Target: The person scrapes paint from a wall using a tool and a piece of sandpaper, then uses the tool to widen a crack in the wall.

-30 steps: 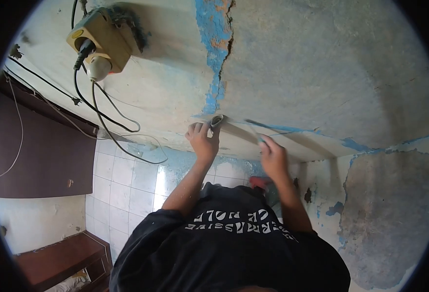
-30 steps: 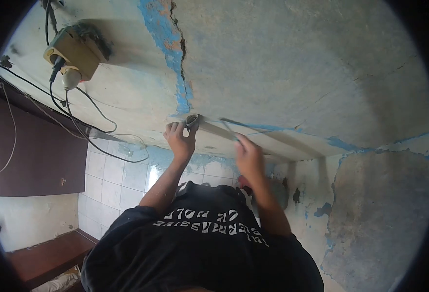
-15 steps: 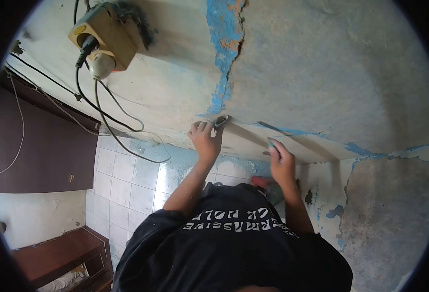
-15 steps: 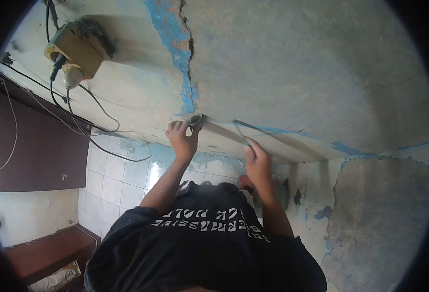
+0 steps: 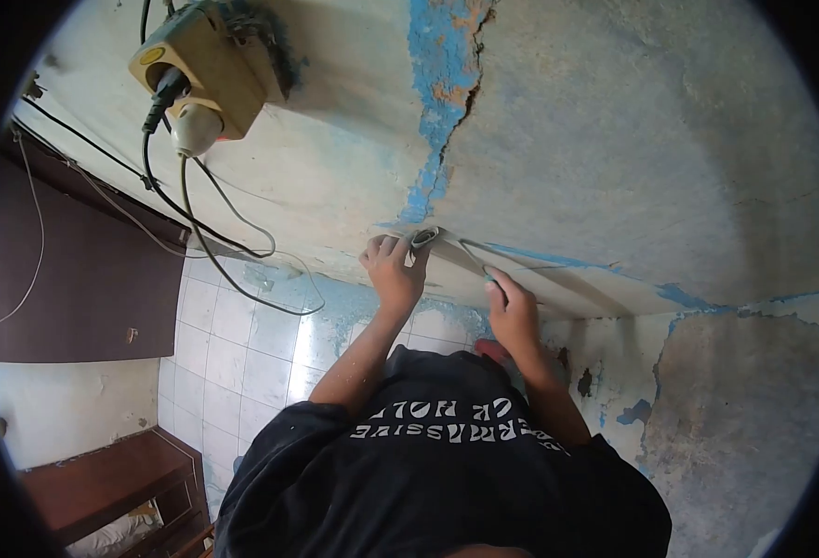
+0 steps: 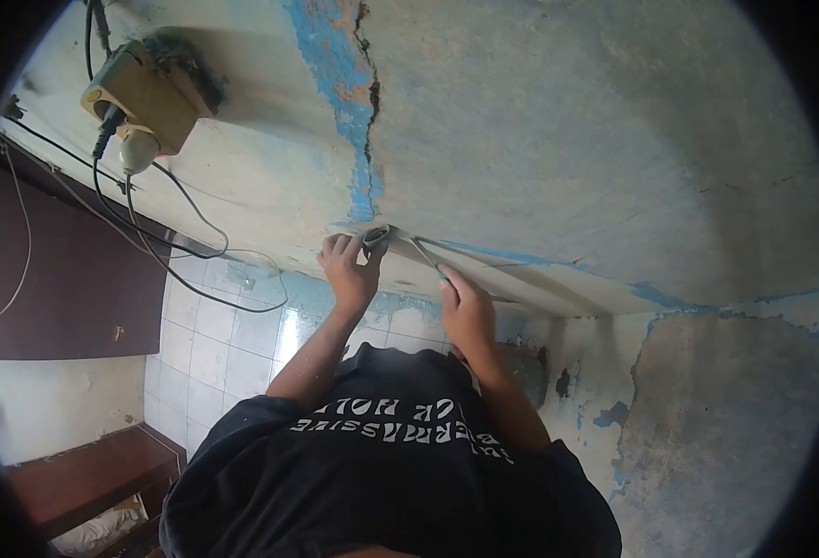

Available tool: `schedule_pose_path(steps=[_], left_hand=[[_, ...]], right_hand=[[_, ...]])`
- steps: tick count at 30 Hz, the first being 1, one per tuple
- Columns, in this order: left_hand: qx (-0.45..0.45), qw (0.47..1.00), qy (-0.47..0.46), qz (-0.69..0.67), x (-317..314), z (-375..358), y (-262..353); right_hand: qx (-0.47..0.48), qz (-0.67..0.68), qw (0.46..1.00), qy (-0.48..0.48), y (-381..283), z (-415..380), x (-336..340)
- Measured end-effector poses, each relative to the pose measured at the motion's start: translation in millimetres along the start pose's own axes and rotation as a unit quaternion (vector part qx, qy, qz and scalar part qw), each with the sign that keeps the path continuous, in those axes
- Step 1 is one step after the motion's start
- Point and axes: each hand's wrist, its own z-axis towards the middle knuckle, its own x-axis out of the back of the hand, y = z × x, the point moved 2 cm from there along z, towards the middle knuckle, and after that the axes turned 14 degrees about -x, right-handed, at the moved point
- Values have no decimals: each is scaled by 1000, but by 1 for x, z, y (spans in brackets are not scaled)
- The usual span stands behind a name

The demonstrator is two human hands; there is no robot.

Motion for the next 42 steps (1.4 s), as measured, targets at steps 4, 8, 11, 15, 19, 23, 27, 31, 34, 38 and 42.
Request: schedule_pose_path(steps=[4, 8, 11, 15, 19, 23, 27, 31, 34, 38, 42], left_hand=[[-16, 1000, 10, 12, 5, 5, -2], [-14, 1000, 3, 0, 2, 2, -1], [-6, 1000, 7, 1, 0, 3, 0], [-15, 1000, 16, 7, 1, 4, -1], [3, 1000, 10, 9, -4, -1, -2], [-7, 1000, 25, 12, -2, 1, 1], [3, 1000, 9, 4, -1, 2, 2], [10, 1000, 5, -1, -1, -1, -1], [0, 1000, 19, 5, -2, 1, -3], [9, 1000, 23, 2, -4, -1, 0], [7, 1000, 9, 3, -3, -2, -1]], right_hand=[[-73, 30, 997, -23, -7, -6, 26], [-50, 11, 998, 20, -22, -12, 40], [-19, 6, 999, 46, -10, -17, 26], [-56, 55, 997, 24, -4, -12, 46], [17, -27, 996, 80, 0, -20, 25], [-84, 60, 995, 7, 5, -8, 48], [-31, -8, 999, 20, -3, 0, 42], [-26, 25, 999, 12, 0, -3, 44], [-46, 39, 998, 32, -4, -6, 52], [-68, -9, 997, 28, -1, -11, 39], [-79, 19, 996, 21, 4, -15, 41]])
